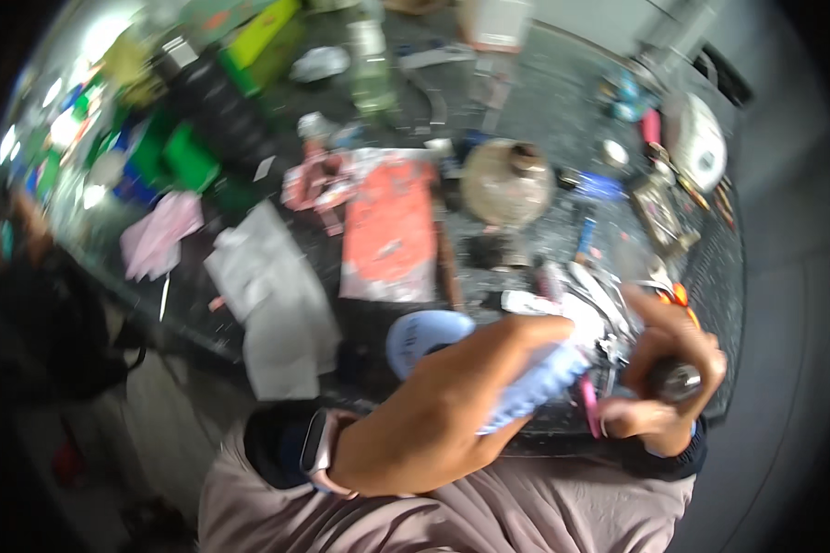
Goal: The person uses a rotary tool to grind and shape a blue dental impression model, then applies a pink substance using a small spatula and shapes it against the model.
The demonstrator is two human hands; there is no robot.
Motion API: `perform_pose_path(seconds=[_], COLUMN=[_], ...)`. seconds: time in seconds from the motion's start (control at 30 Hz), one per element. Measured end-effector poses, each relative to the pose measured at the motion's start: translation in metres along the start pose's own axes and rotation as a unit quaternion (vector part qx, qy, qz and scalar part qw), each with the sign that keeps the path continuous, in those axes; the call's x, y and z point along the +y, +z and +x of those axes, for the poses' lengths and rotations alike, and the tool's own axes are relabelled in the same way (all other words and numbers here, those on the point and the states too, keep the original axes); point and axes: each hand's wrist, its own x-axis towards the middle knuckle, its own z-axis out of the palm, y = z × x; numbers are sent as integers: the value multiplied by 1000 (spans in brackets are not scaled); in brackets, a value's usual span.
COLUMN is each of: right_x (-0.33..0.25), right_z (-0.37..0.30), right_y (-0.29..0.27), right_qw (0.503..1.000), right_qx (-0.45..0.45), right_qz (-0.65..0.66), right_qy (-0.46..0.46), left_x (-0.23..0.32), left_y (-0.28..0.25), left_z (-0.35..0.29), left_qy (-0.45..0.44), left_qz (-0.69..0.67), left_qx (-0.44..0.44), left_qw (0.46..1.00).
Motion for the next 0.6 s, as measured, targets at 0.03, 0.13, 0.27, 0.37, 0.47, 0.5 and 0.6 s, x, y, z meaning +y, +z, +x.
perform_pose_path(seconds=[0.03, 0.13, 0.27, 0.37, 0.47, 0.5, 0.6], right_x=[3, -2, 4, 3, 10, 10, 9], right_z=[-3, -6, -4, -1, -1, -2, 0], right_y=[3, -7, 2, 7, 6, 4, 2], right_qw=[999, 989, 987, 988, 988, 988, 987], right_qx=[45, 116, 117, 104, 115, 109, 112], right_qz=[-3, -12, -40, -36, -5, -23, -31], right_qy=[19, 90, 105, 104, 101, 108, 112], left_x=[-8, 3, 2, -14, -13, -14, -17], left_y=[-7, -18, -56, -76, -86, -86, -88], left_z=[1, 4, 12, 18, 19, 22, 29], left_qy=[74, 264, 341, 375, 389, 392, 397], left_qz=[56, 351, 602, 638, 672, 670, 674], left_qx=[-5, -2, -78, -72, -61, -55, -51], left_qw=[996, 898, 718, 669, 628, 628, 620])
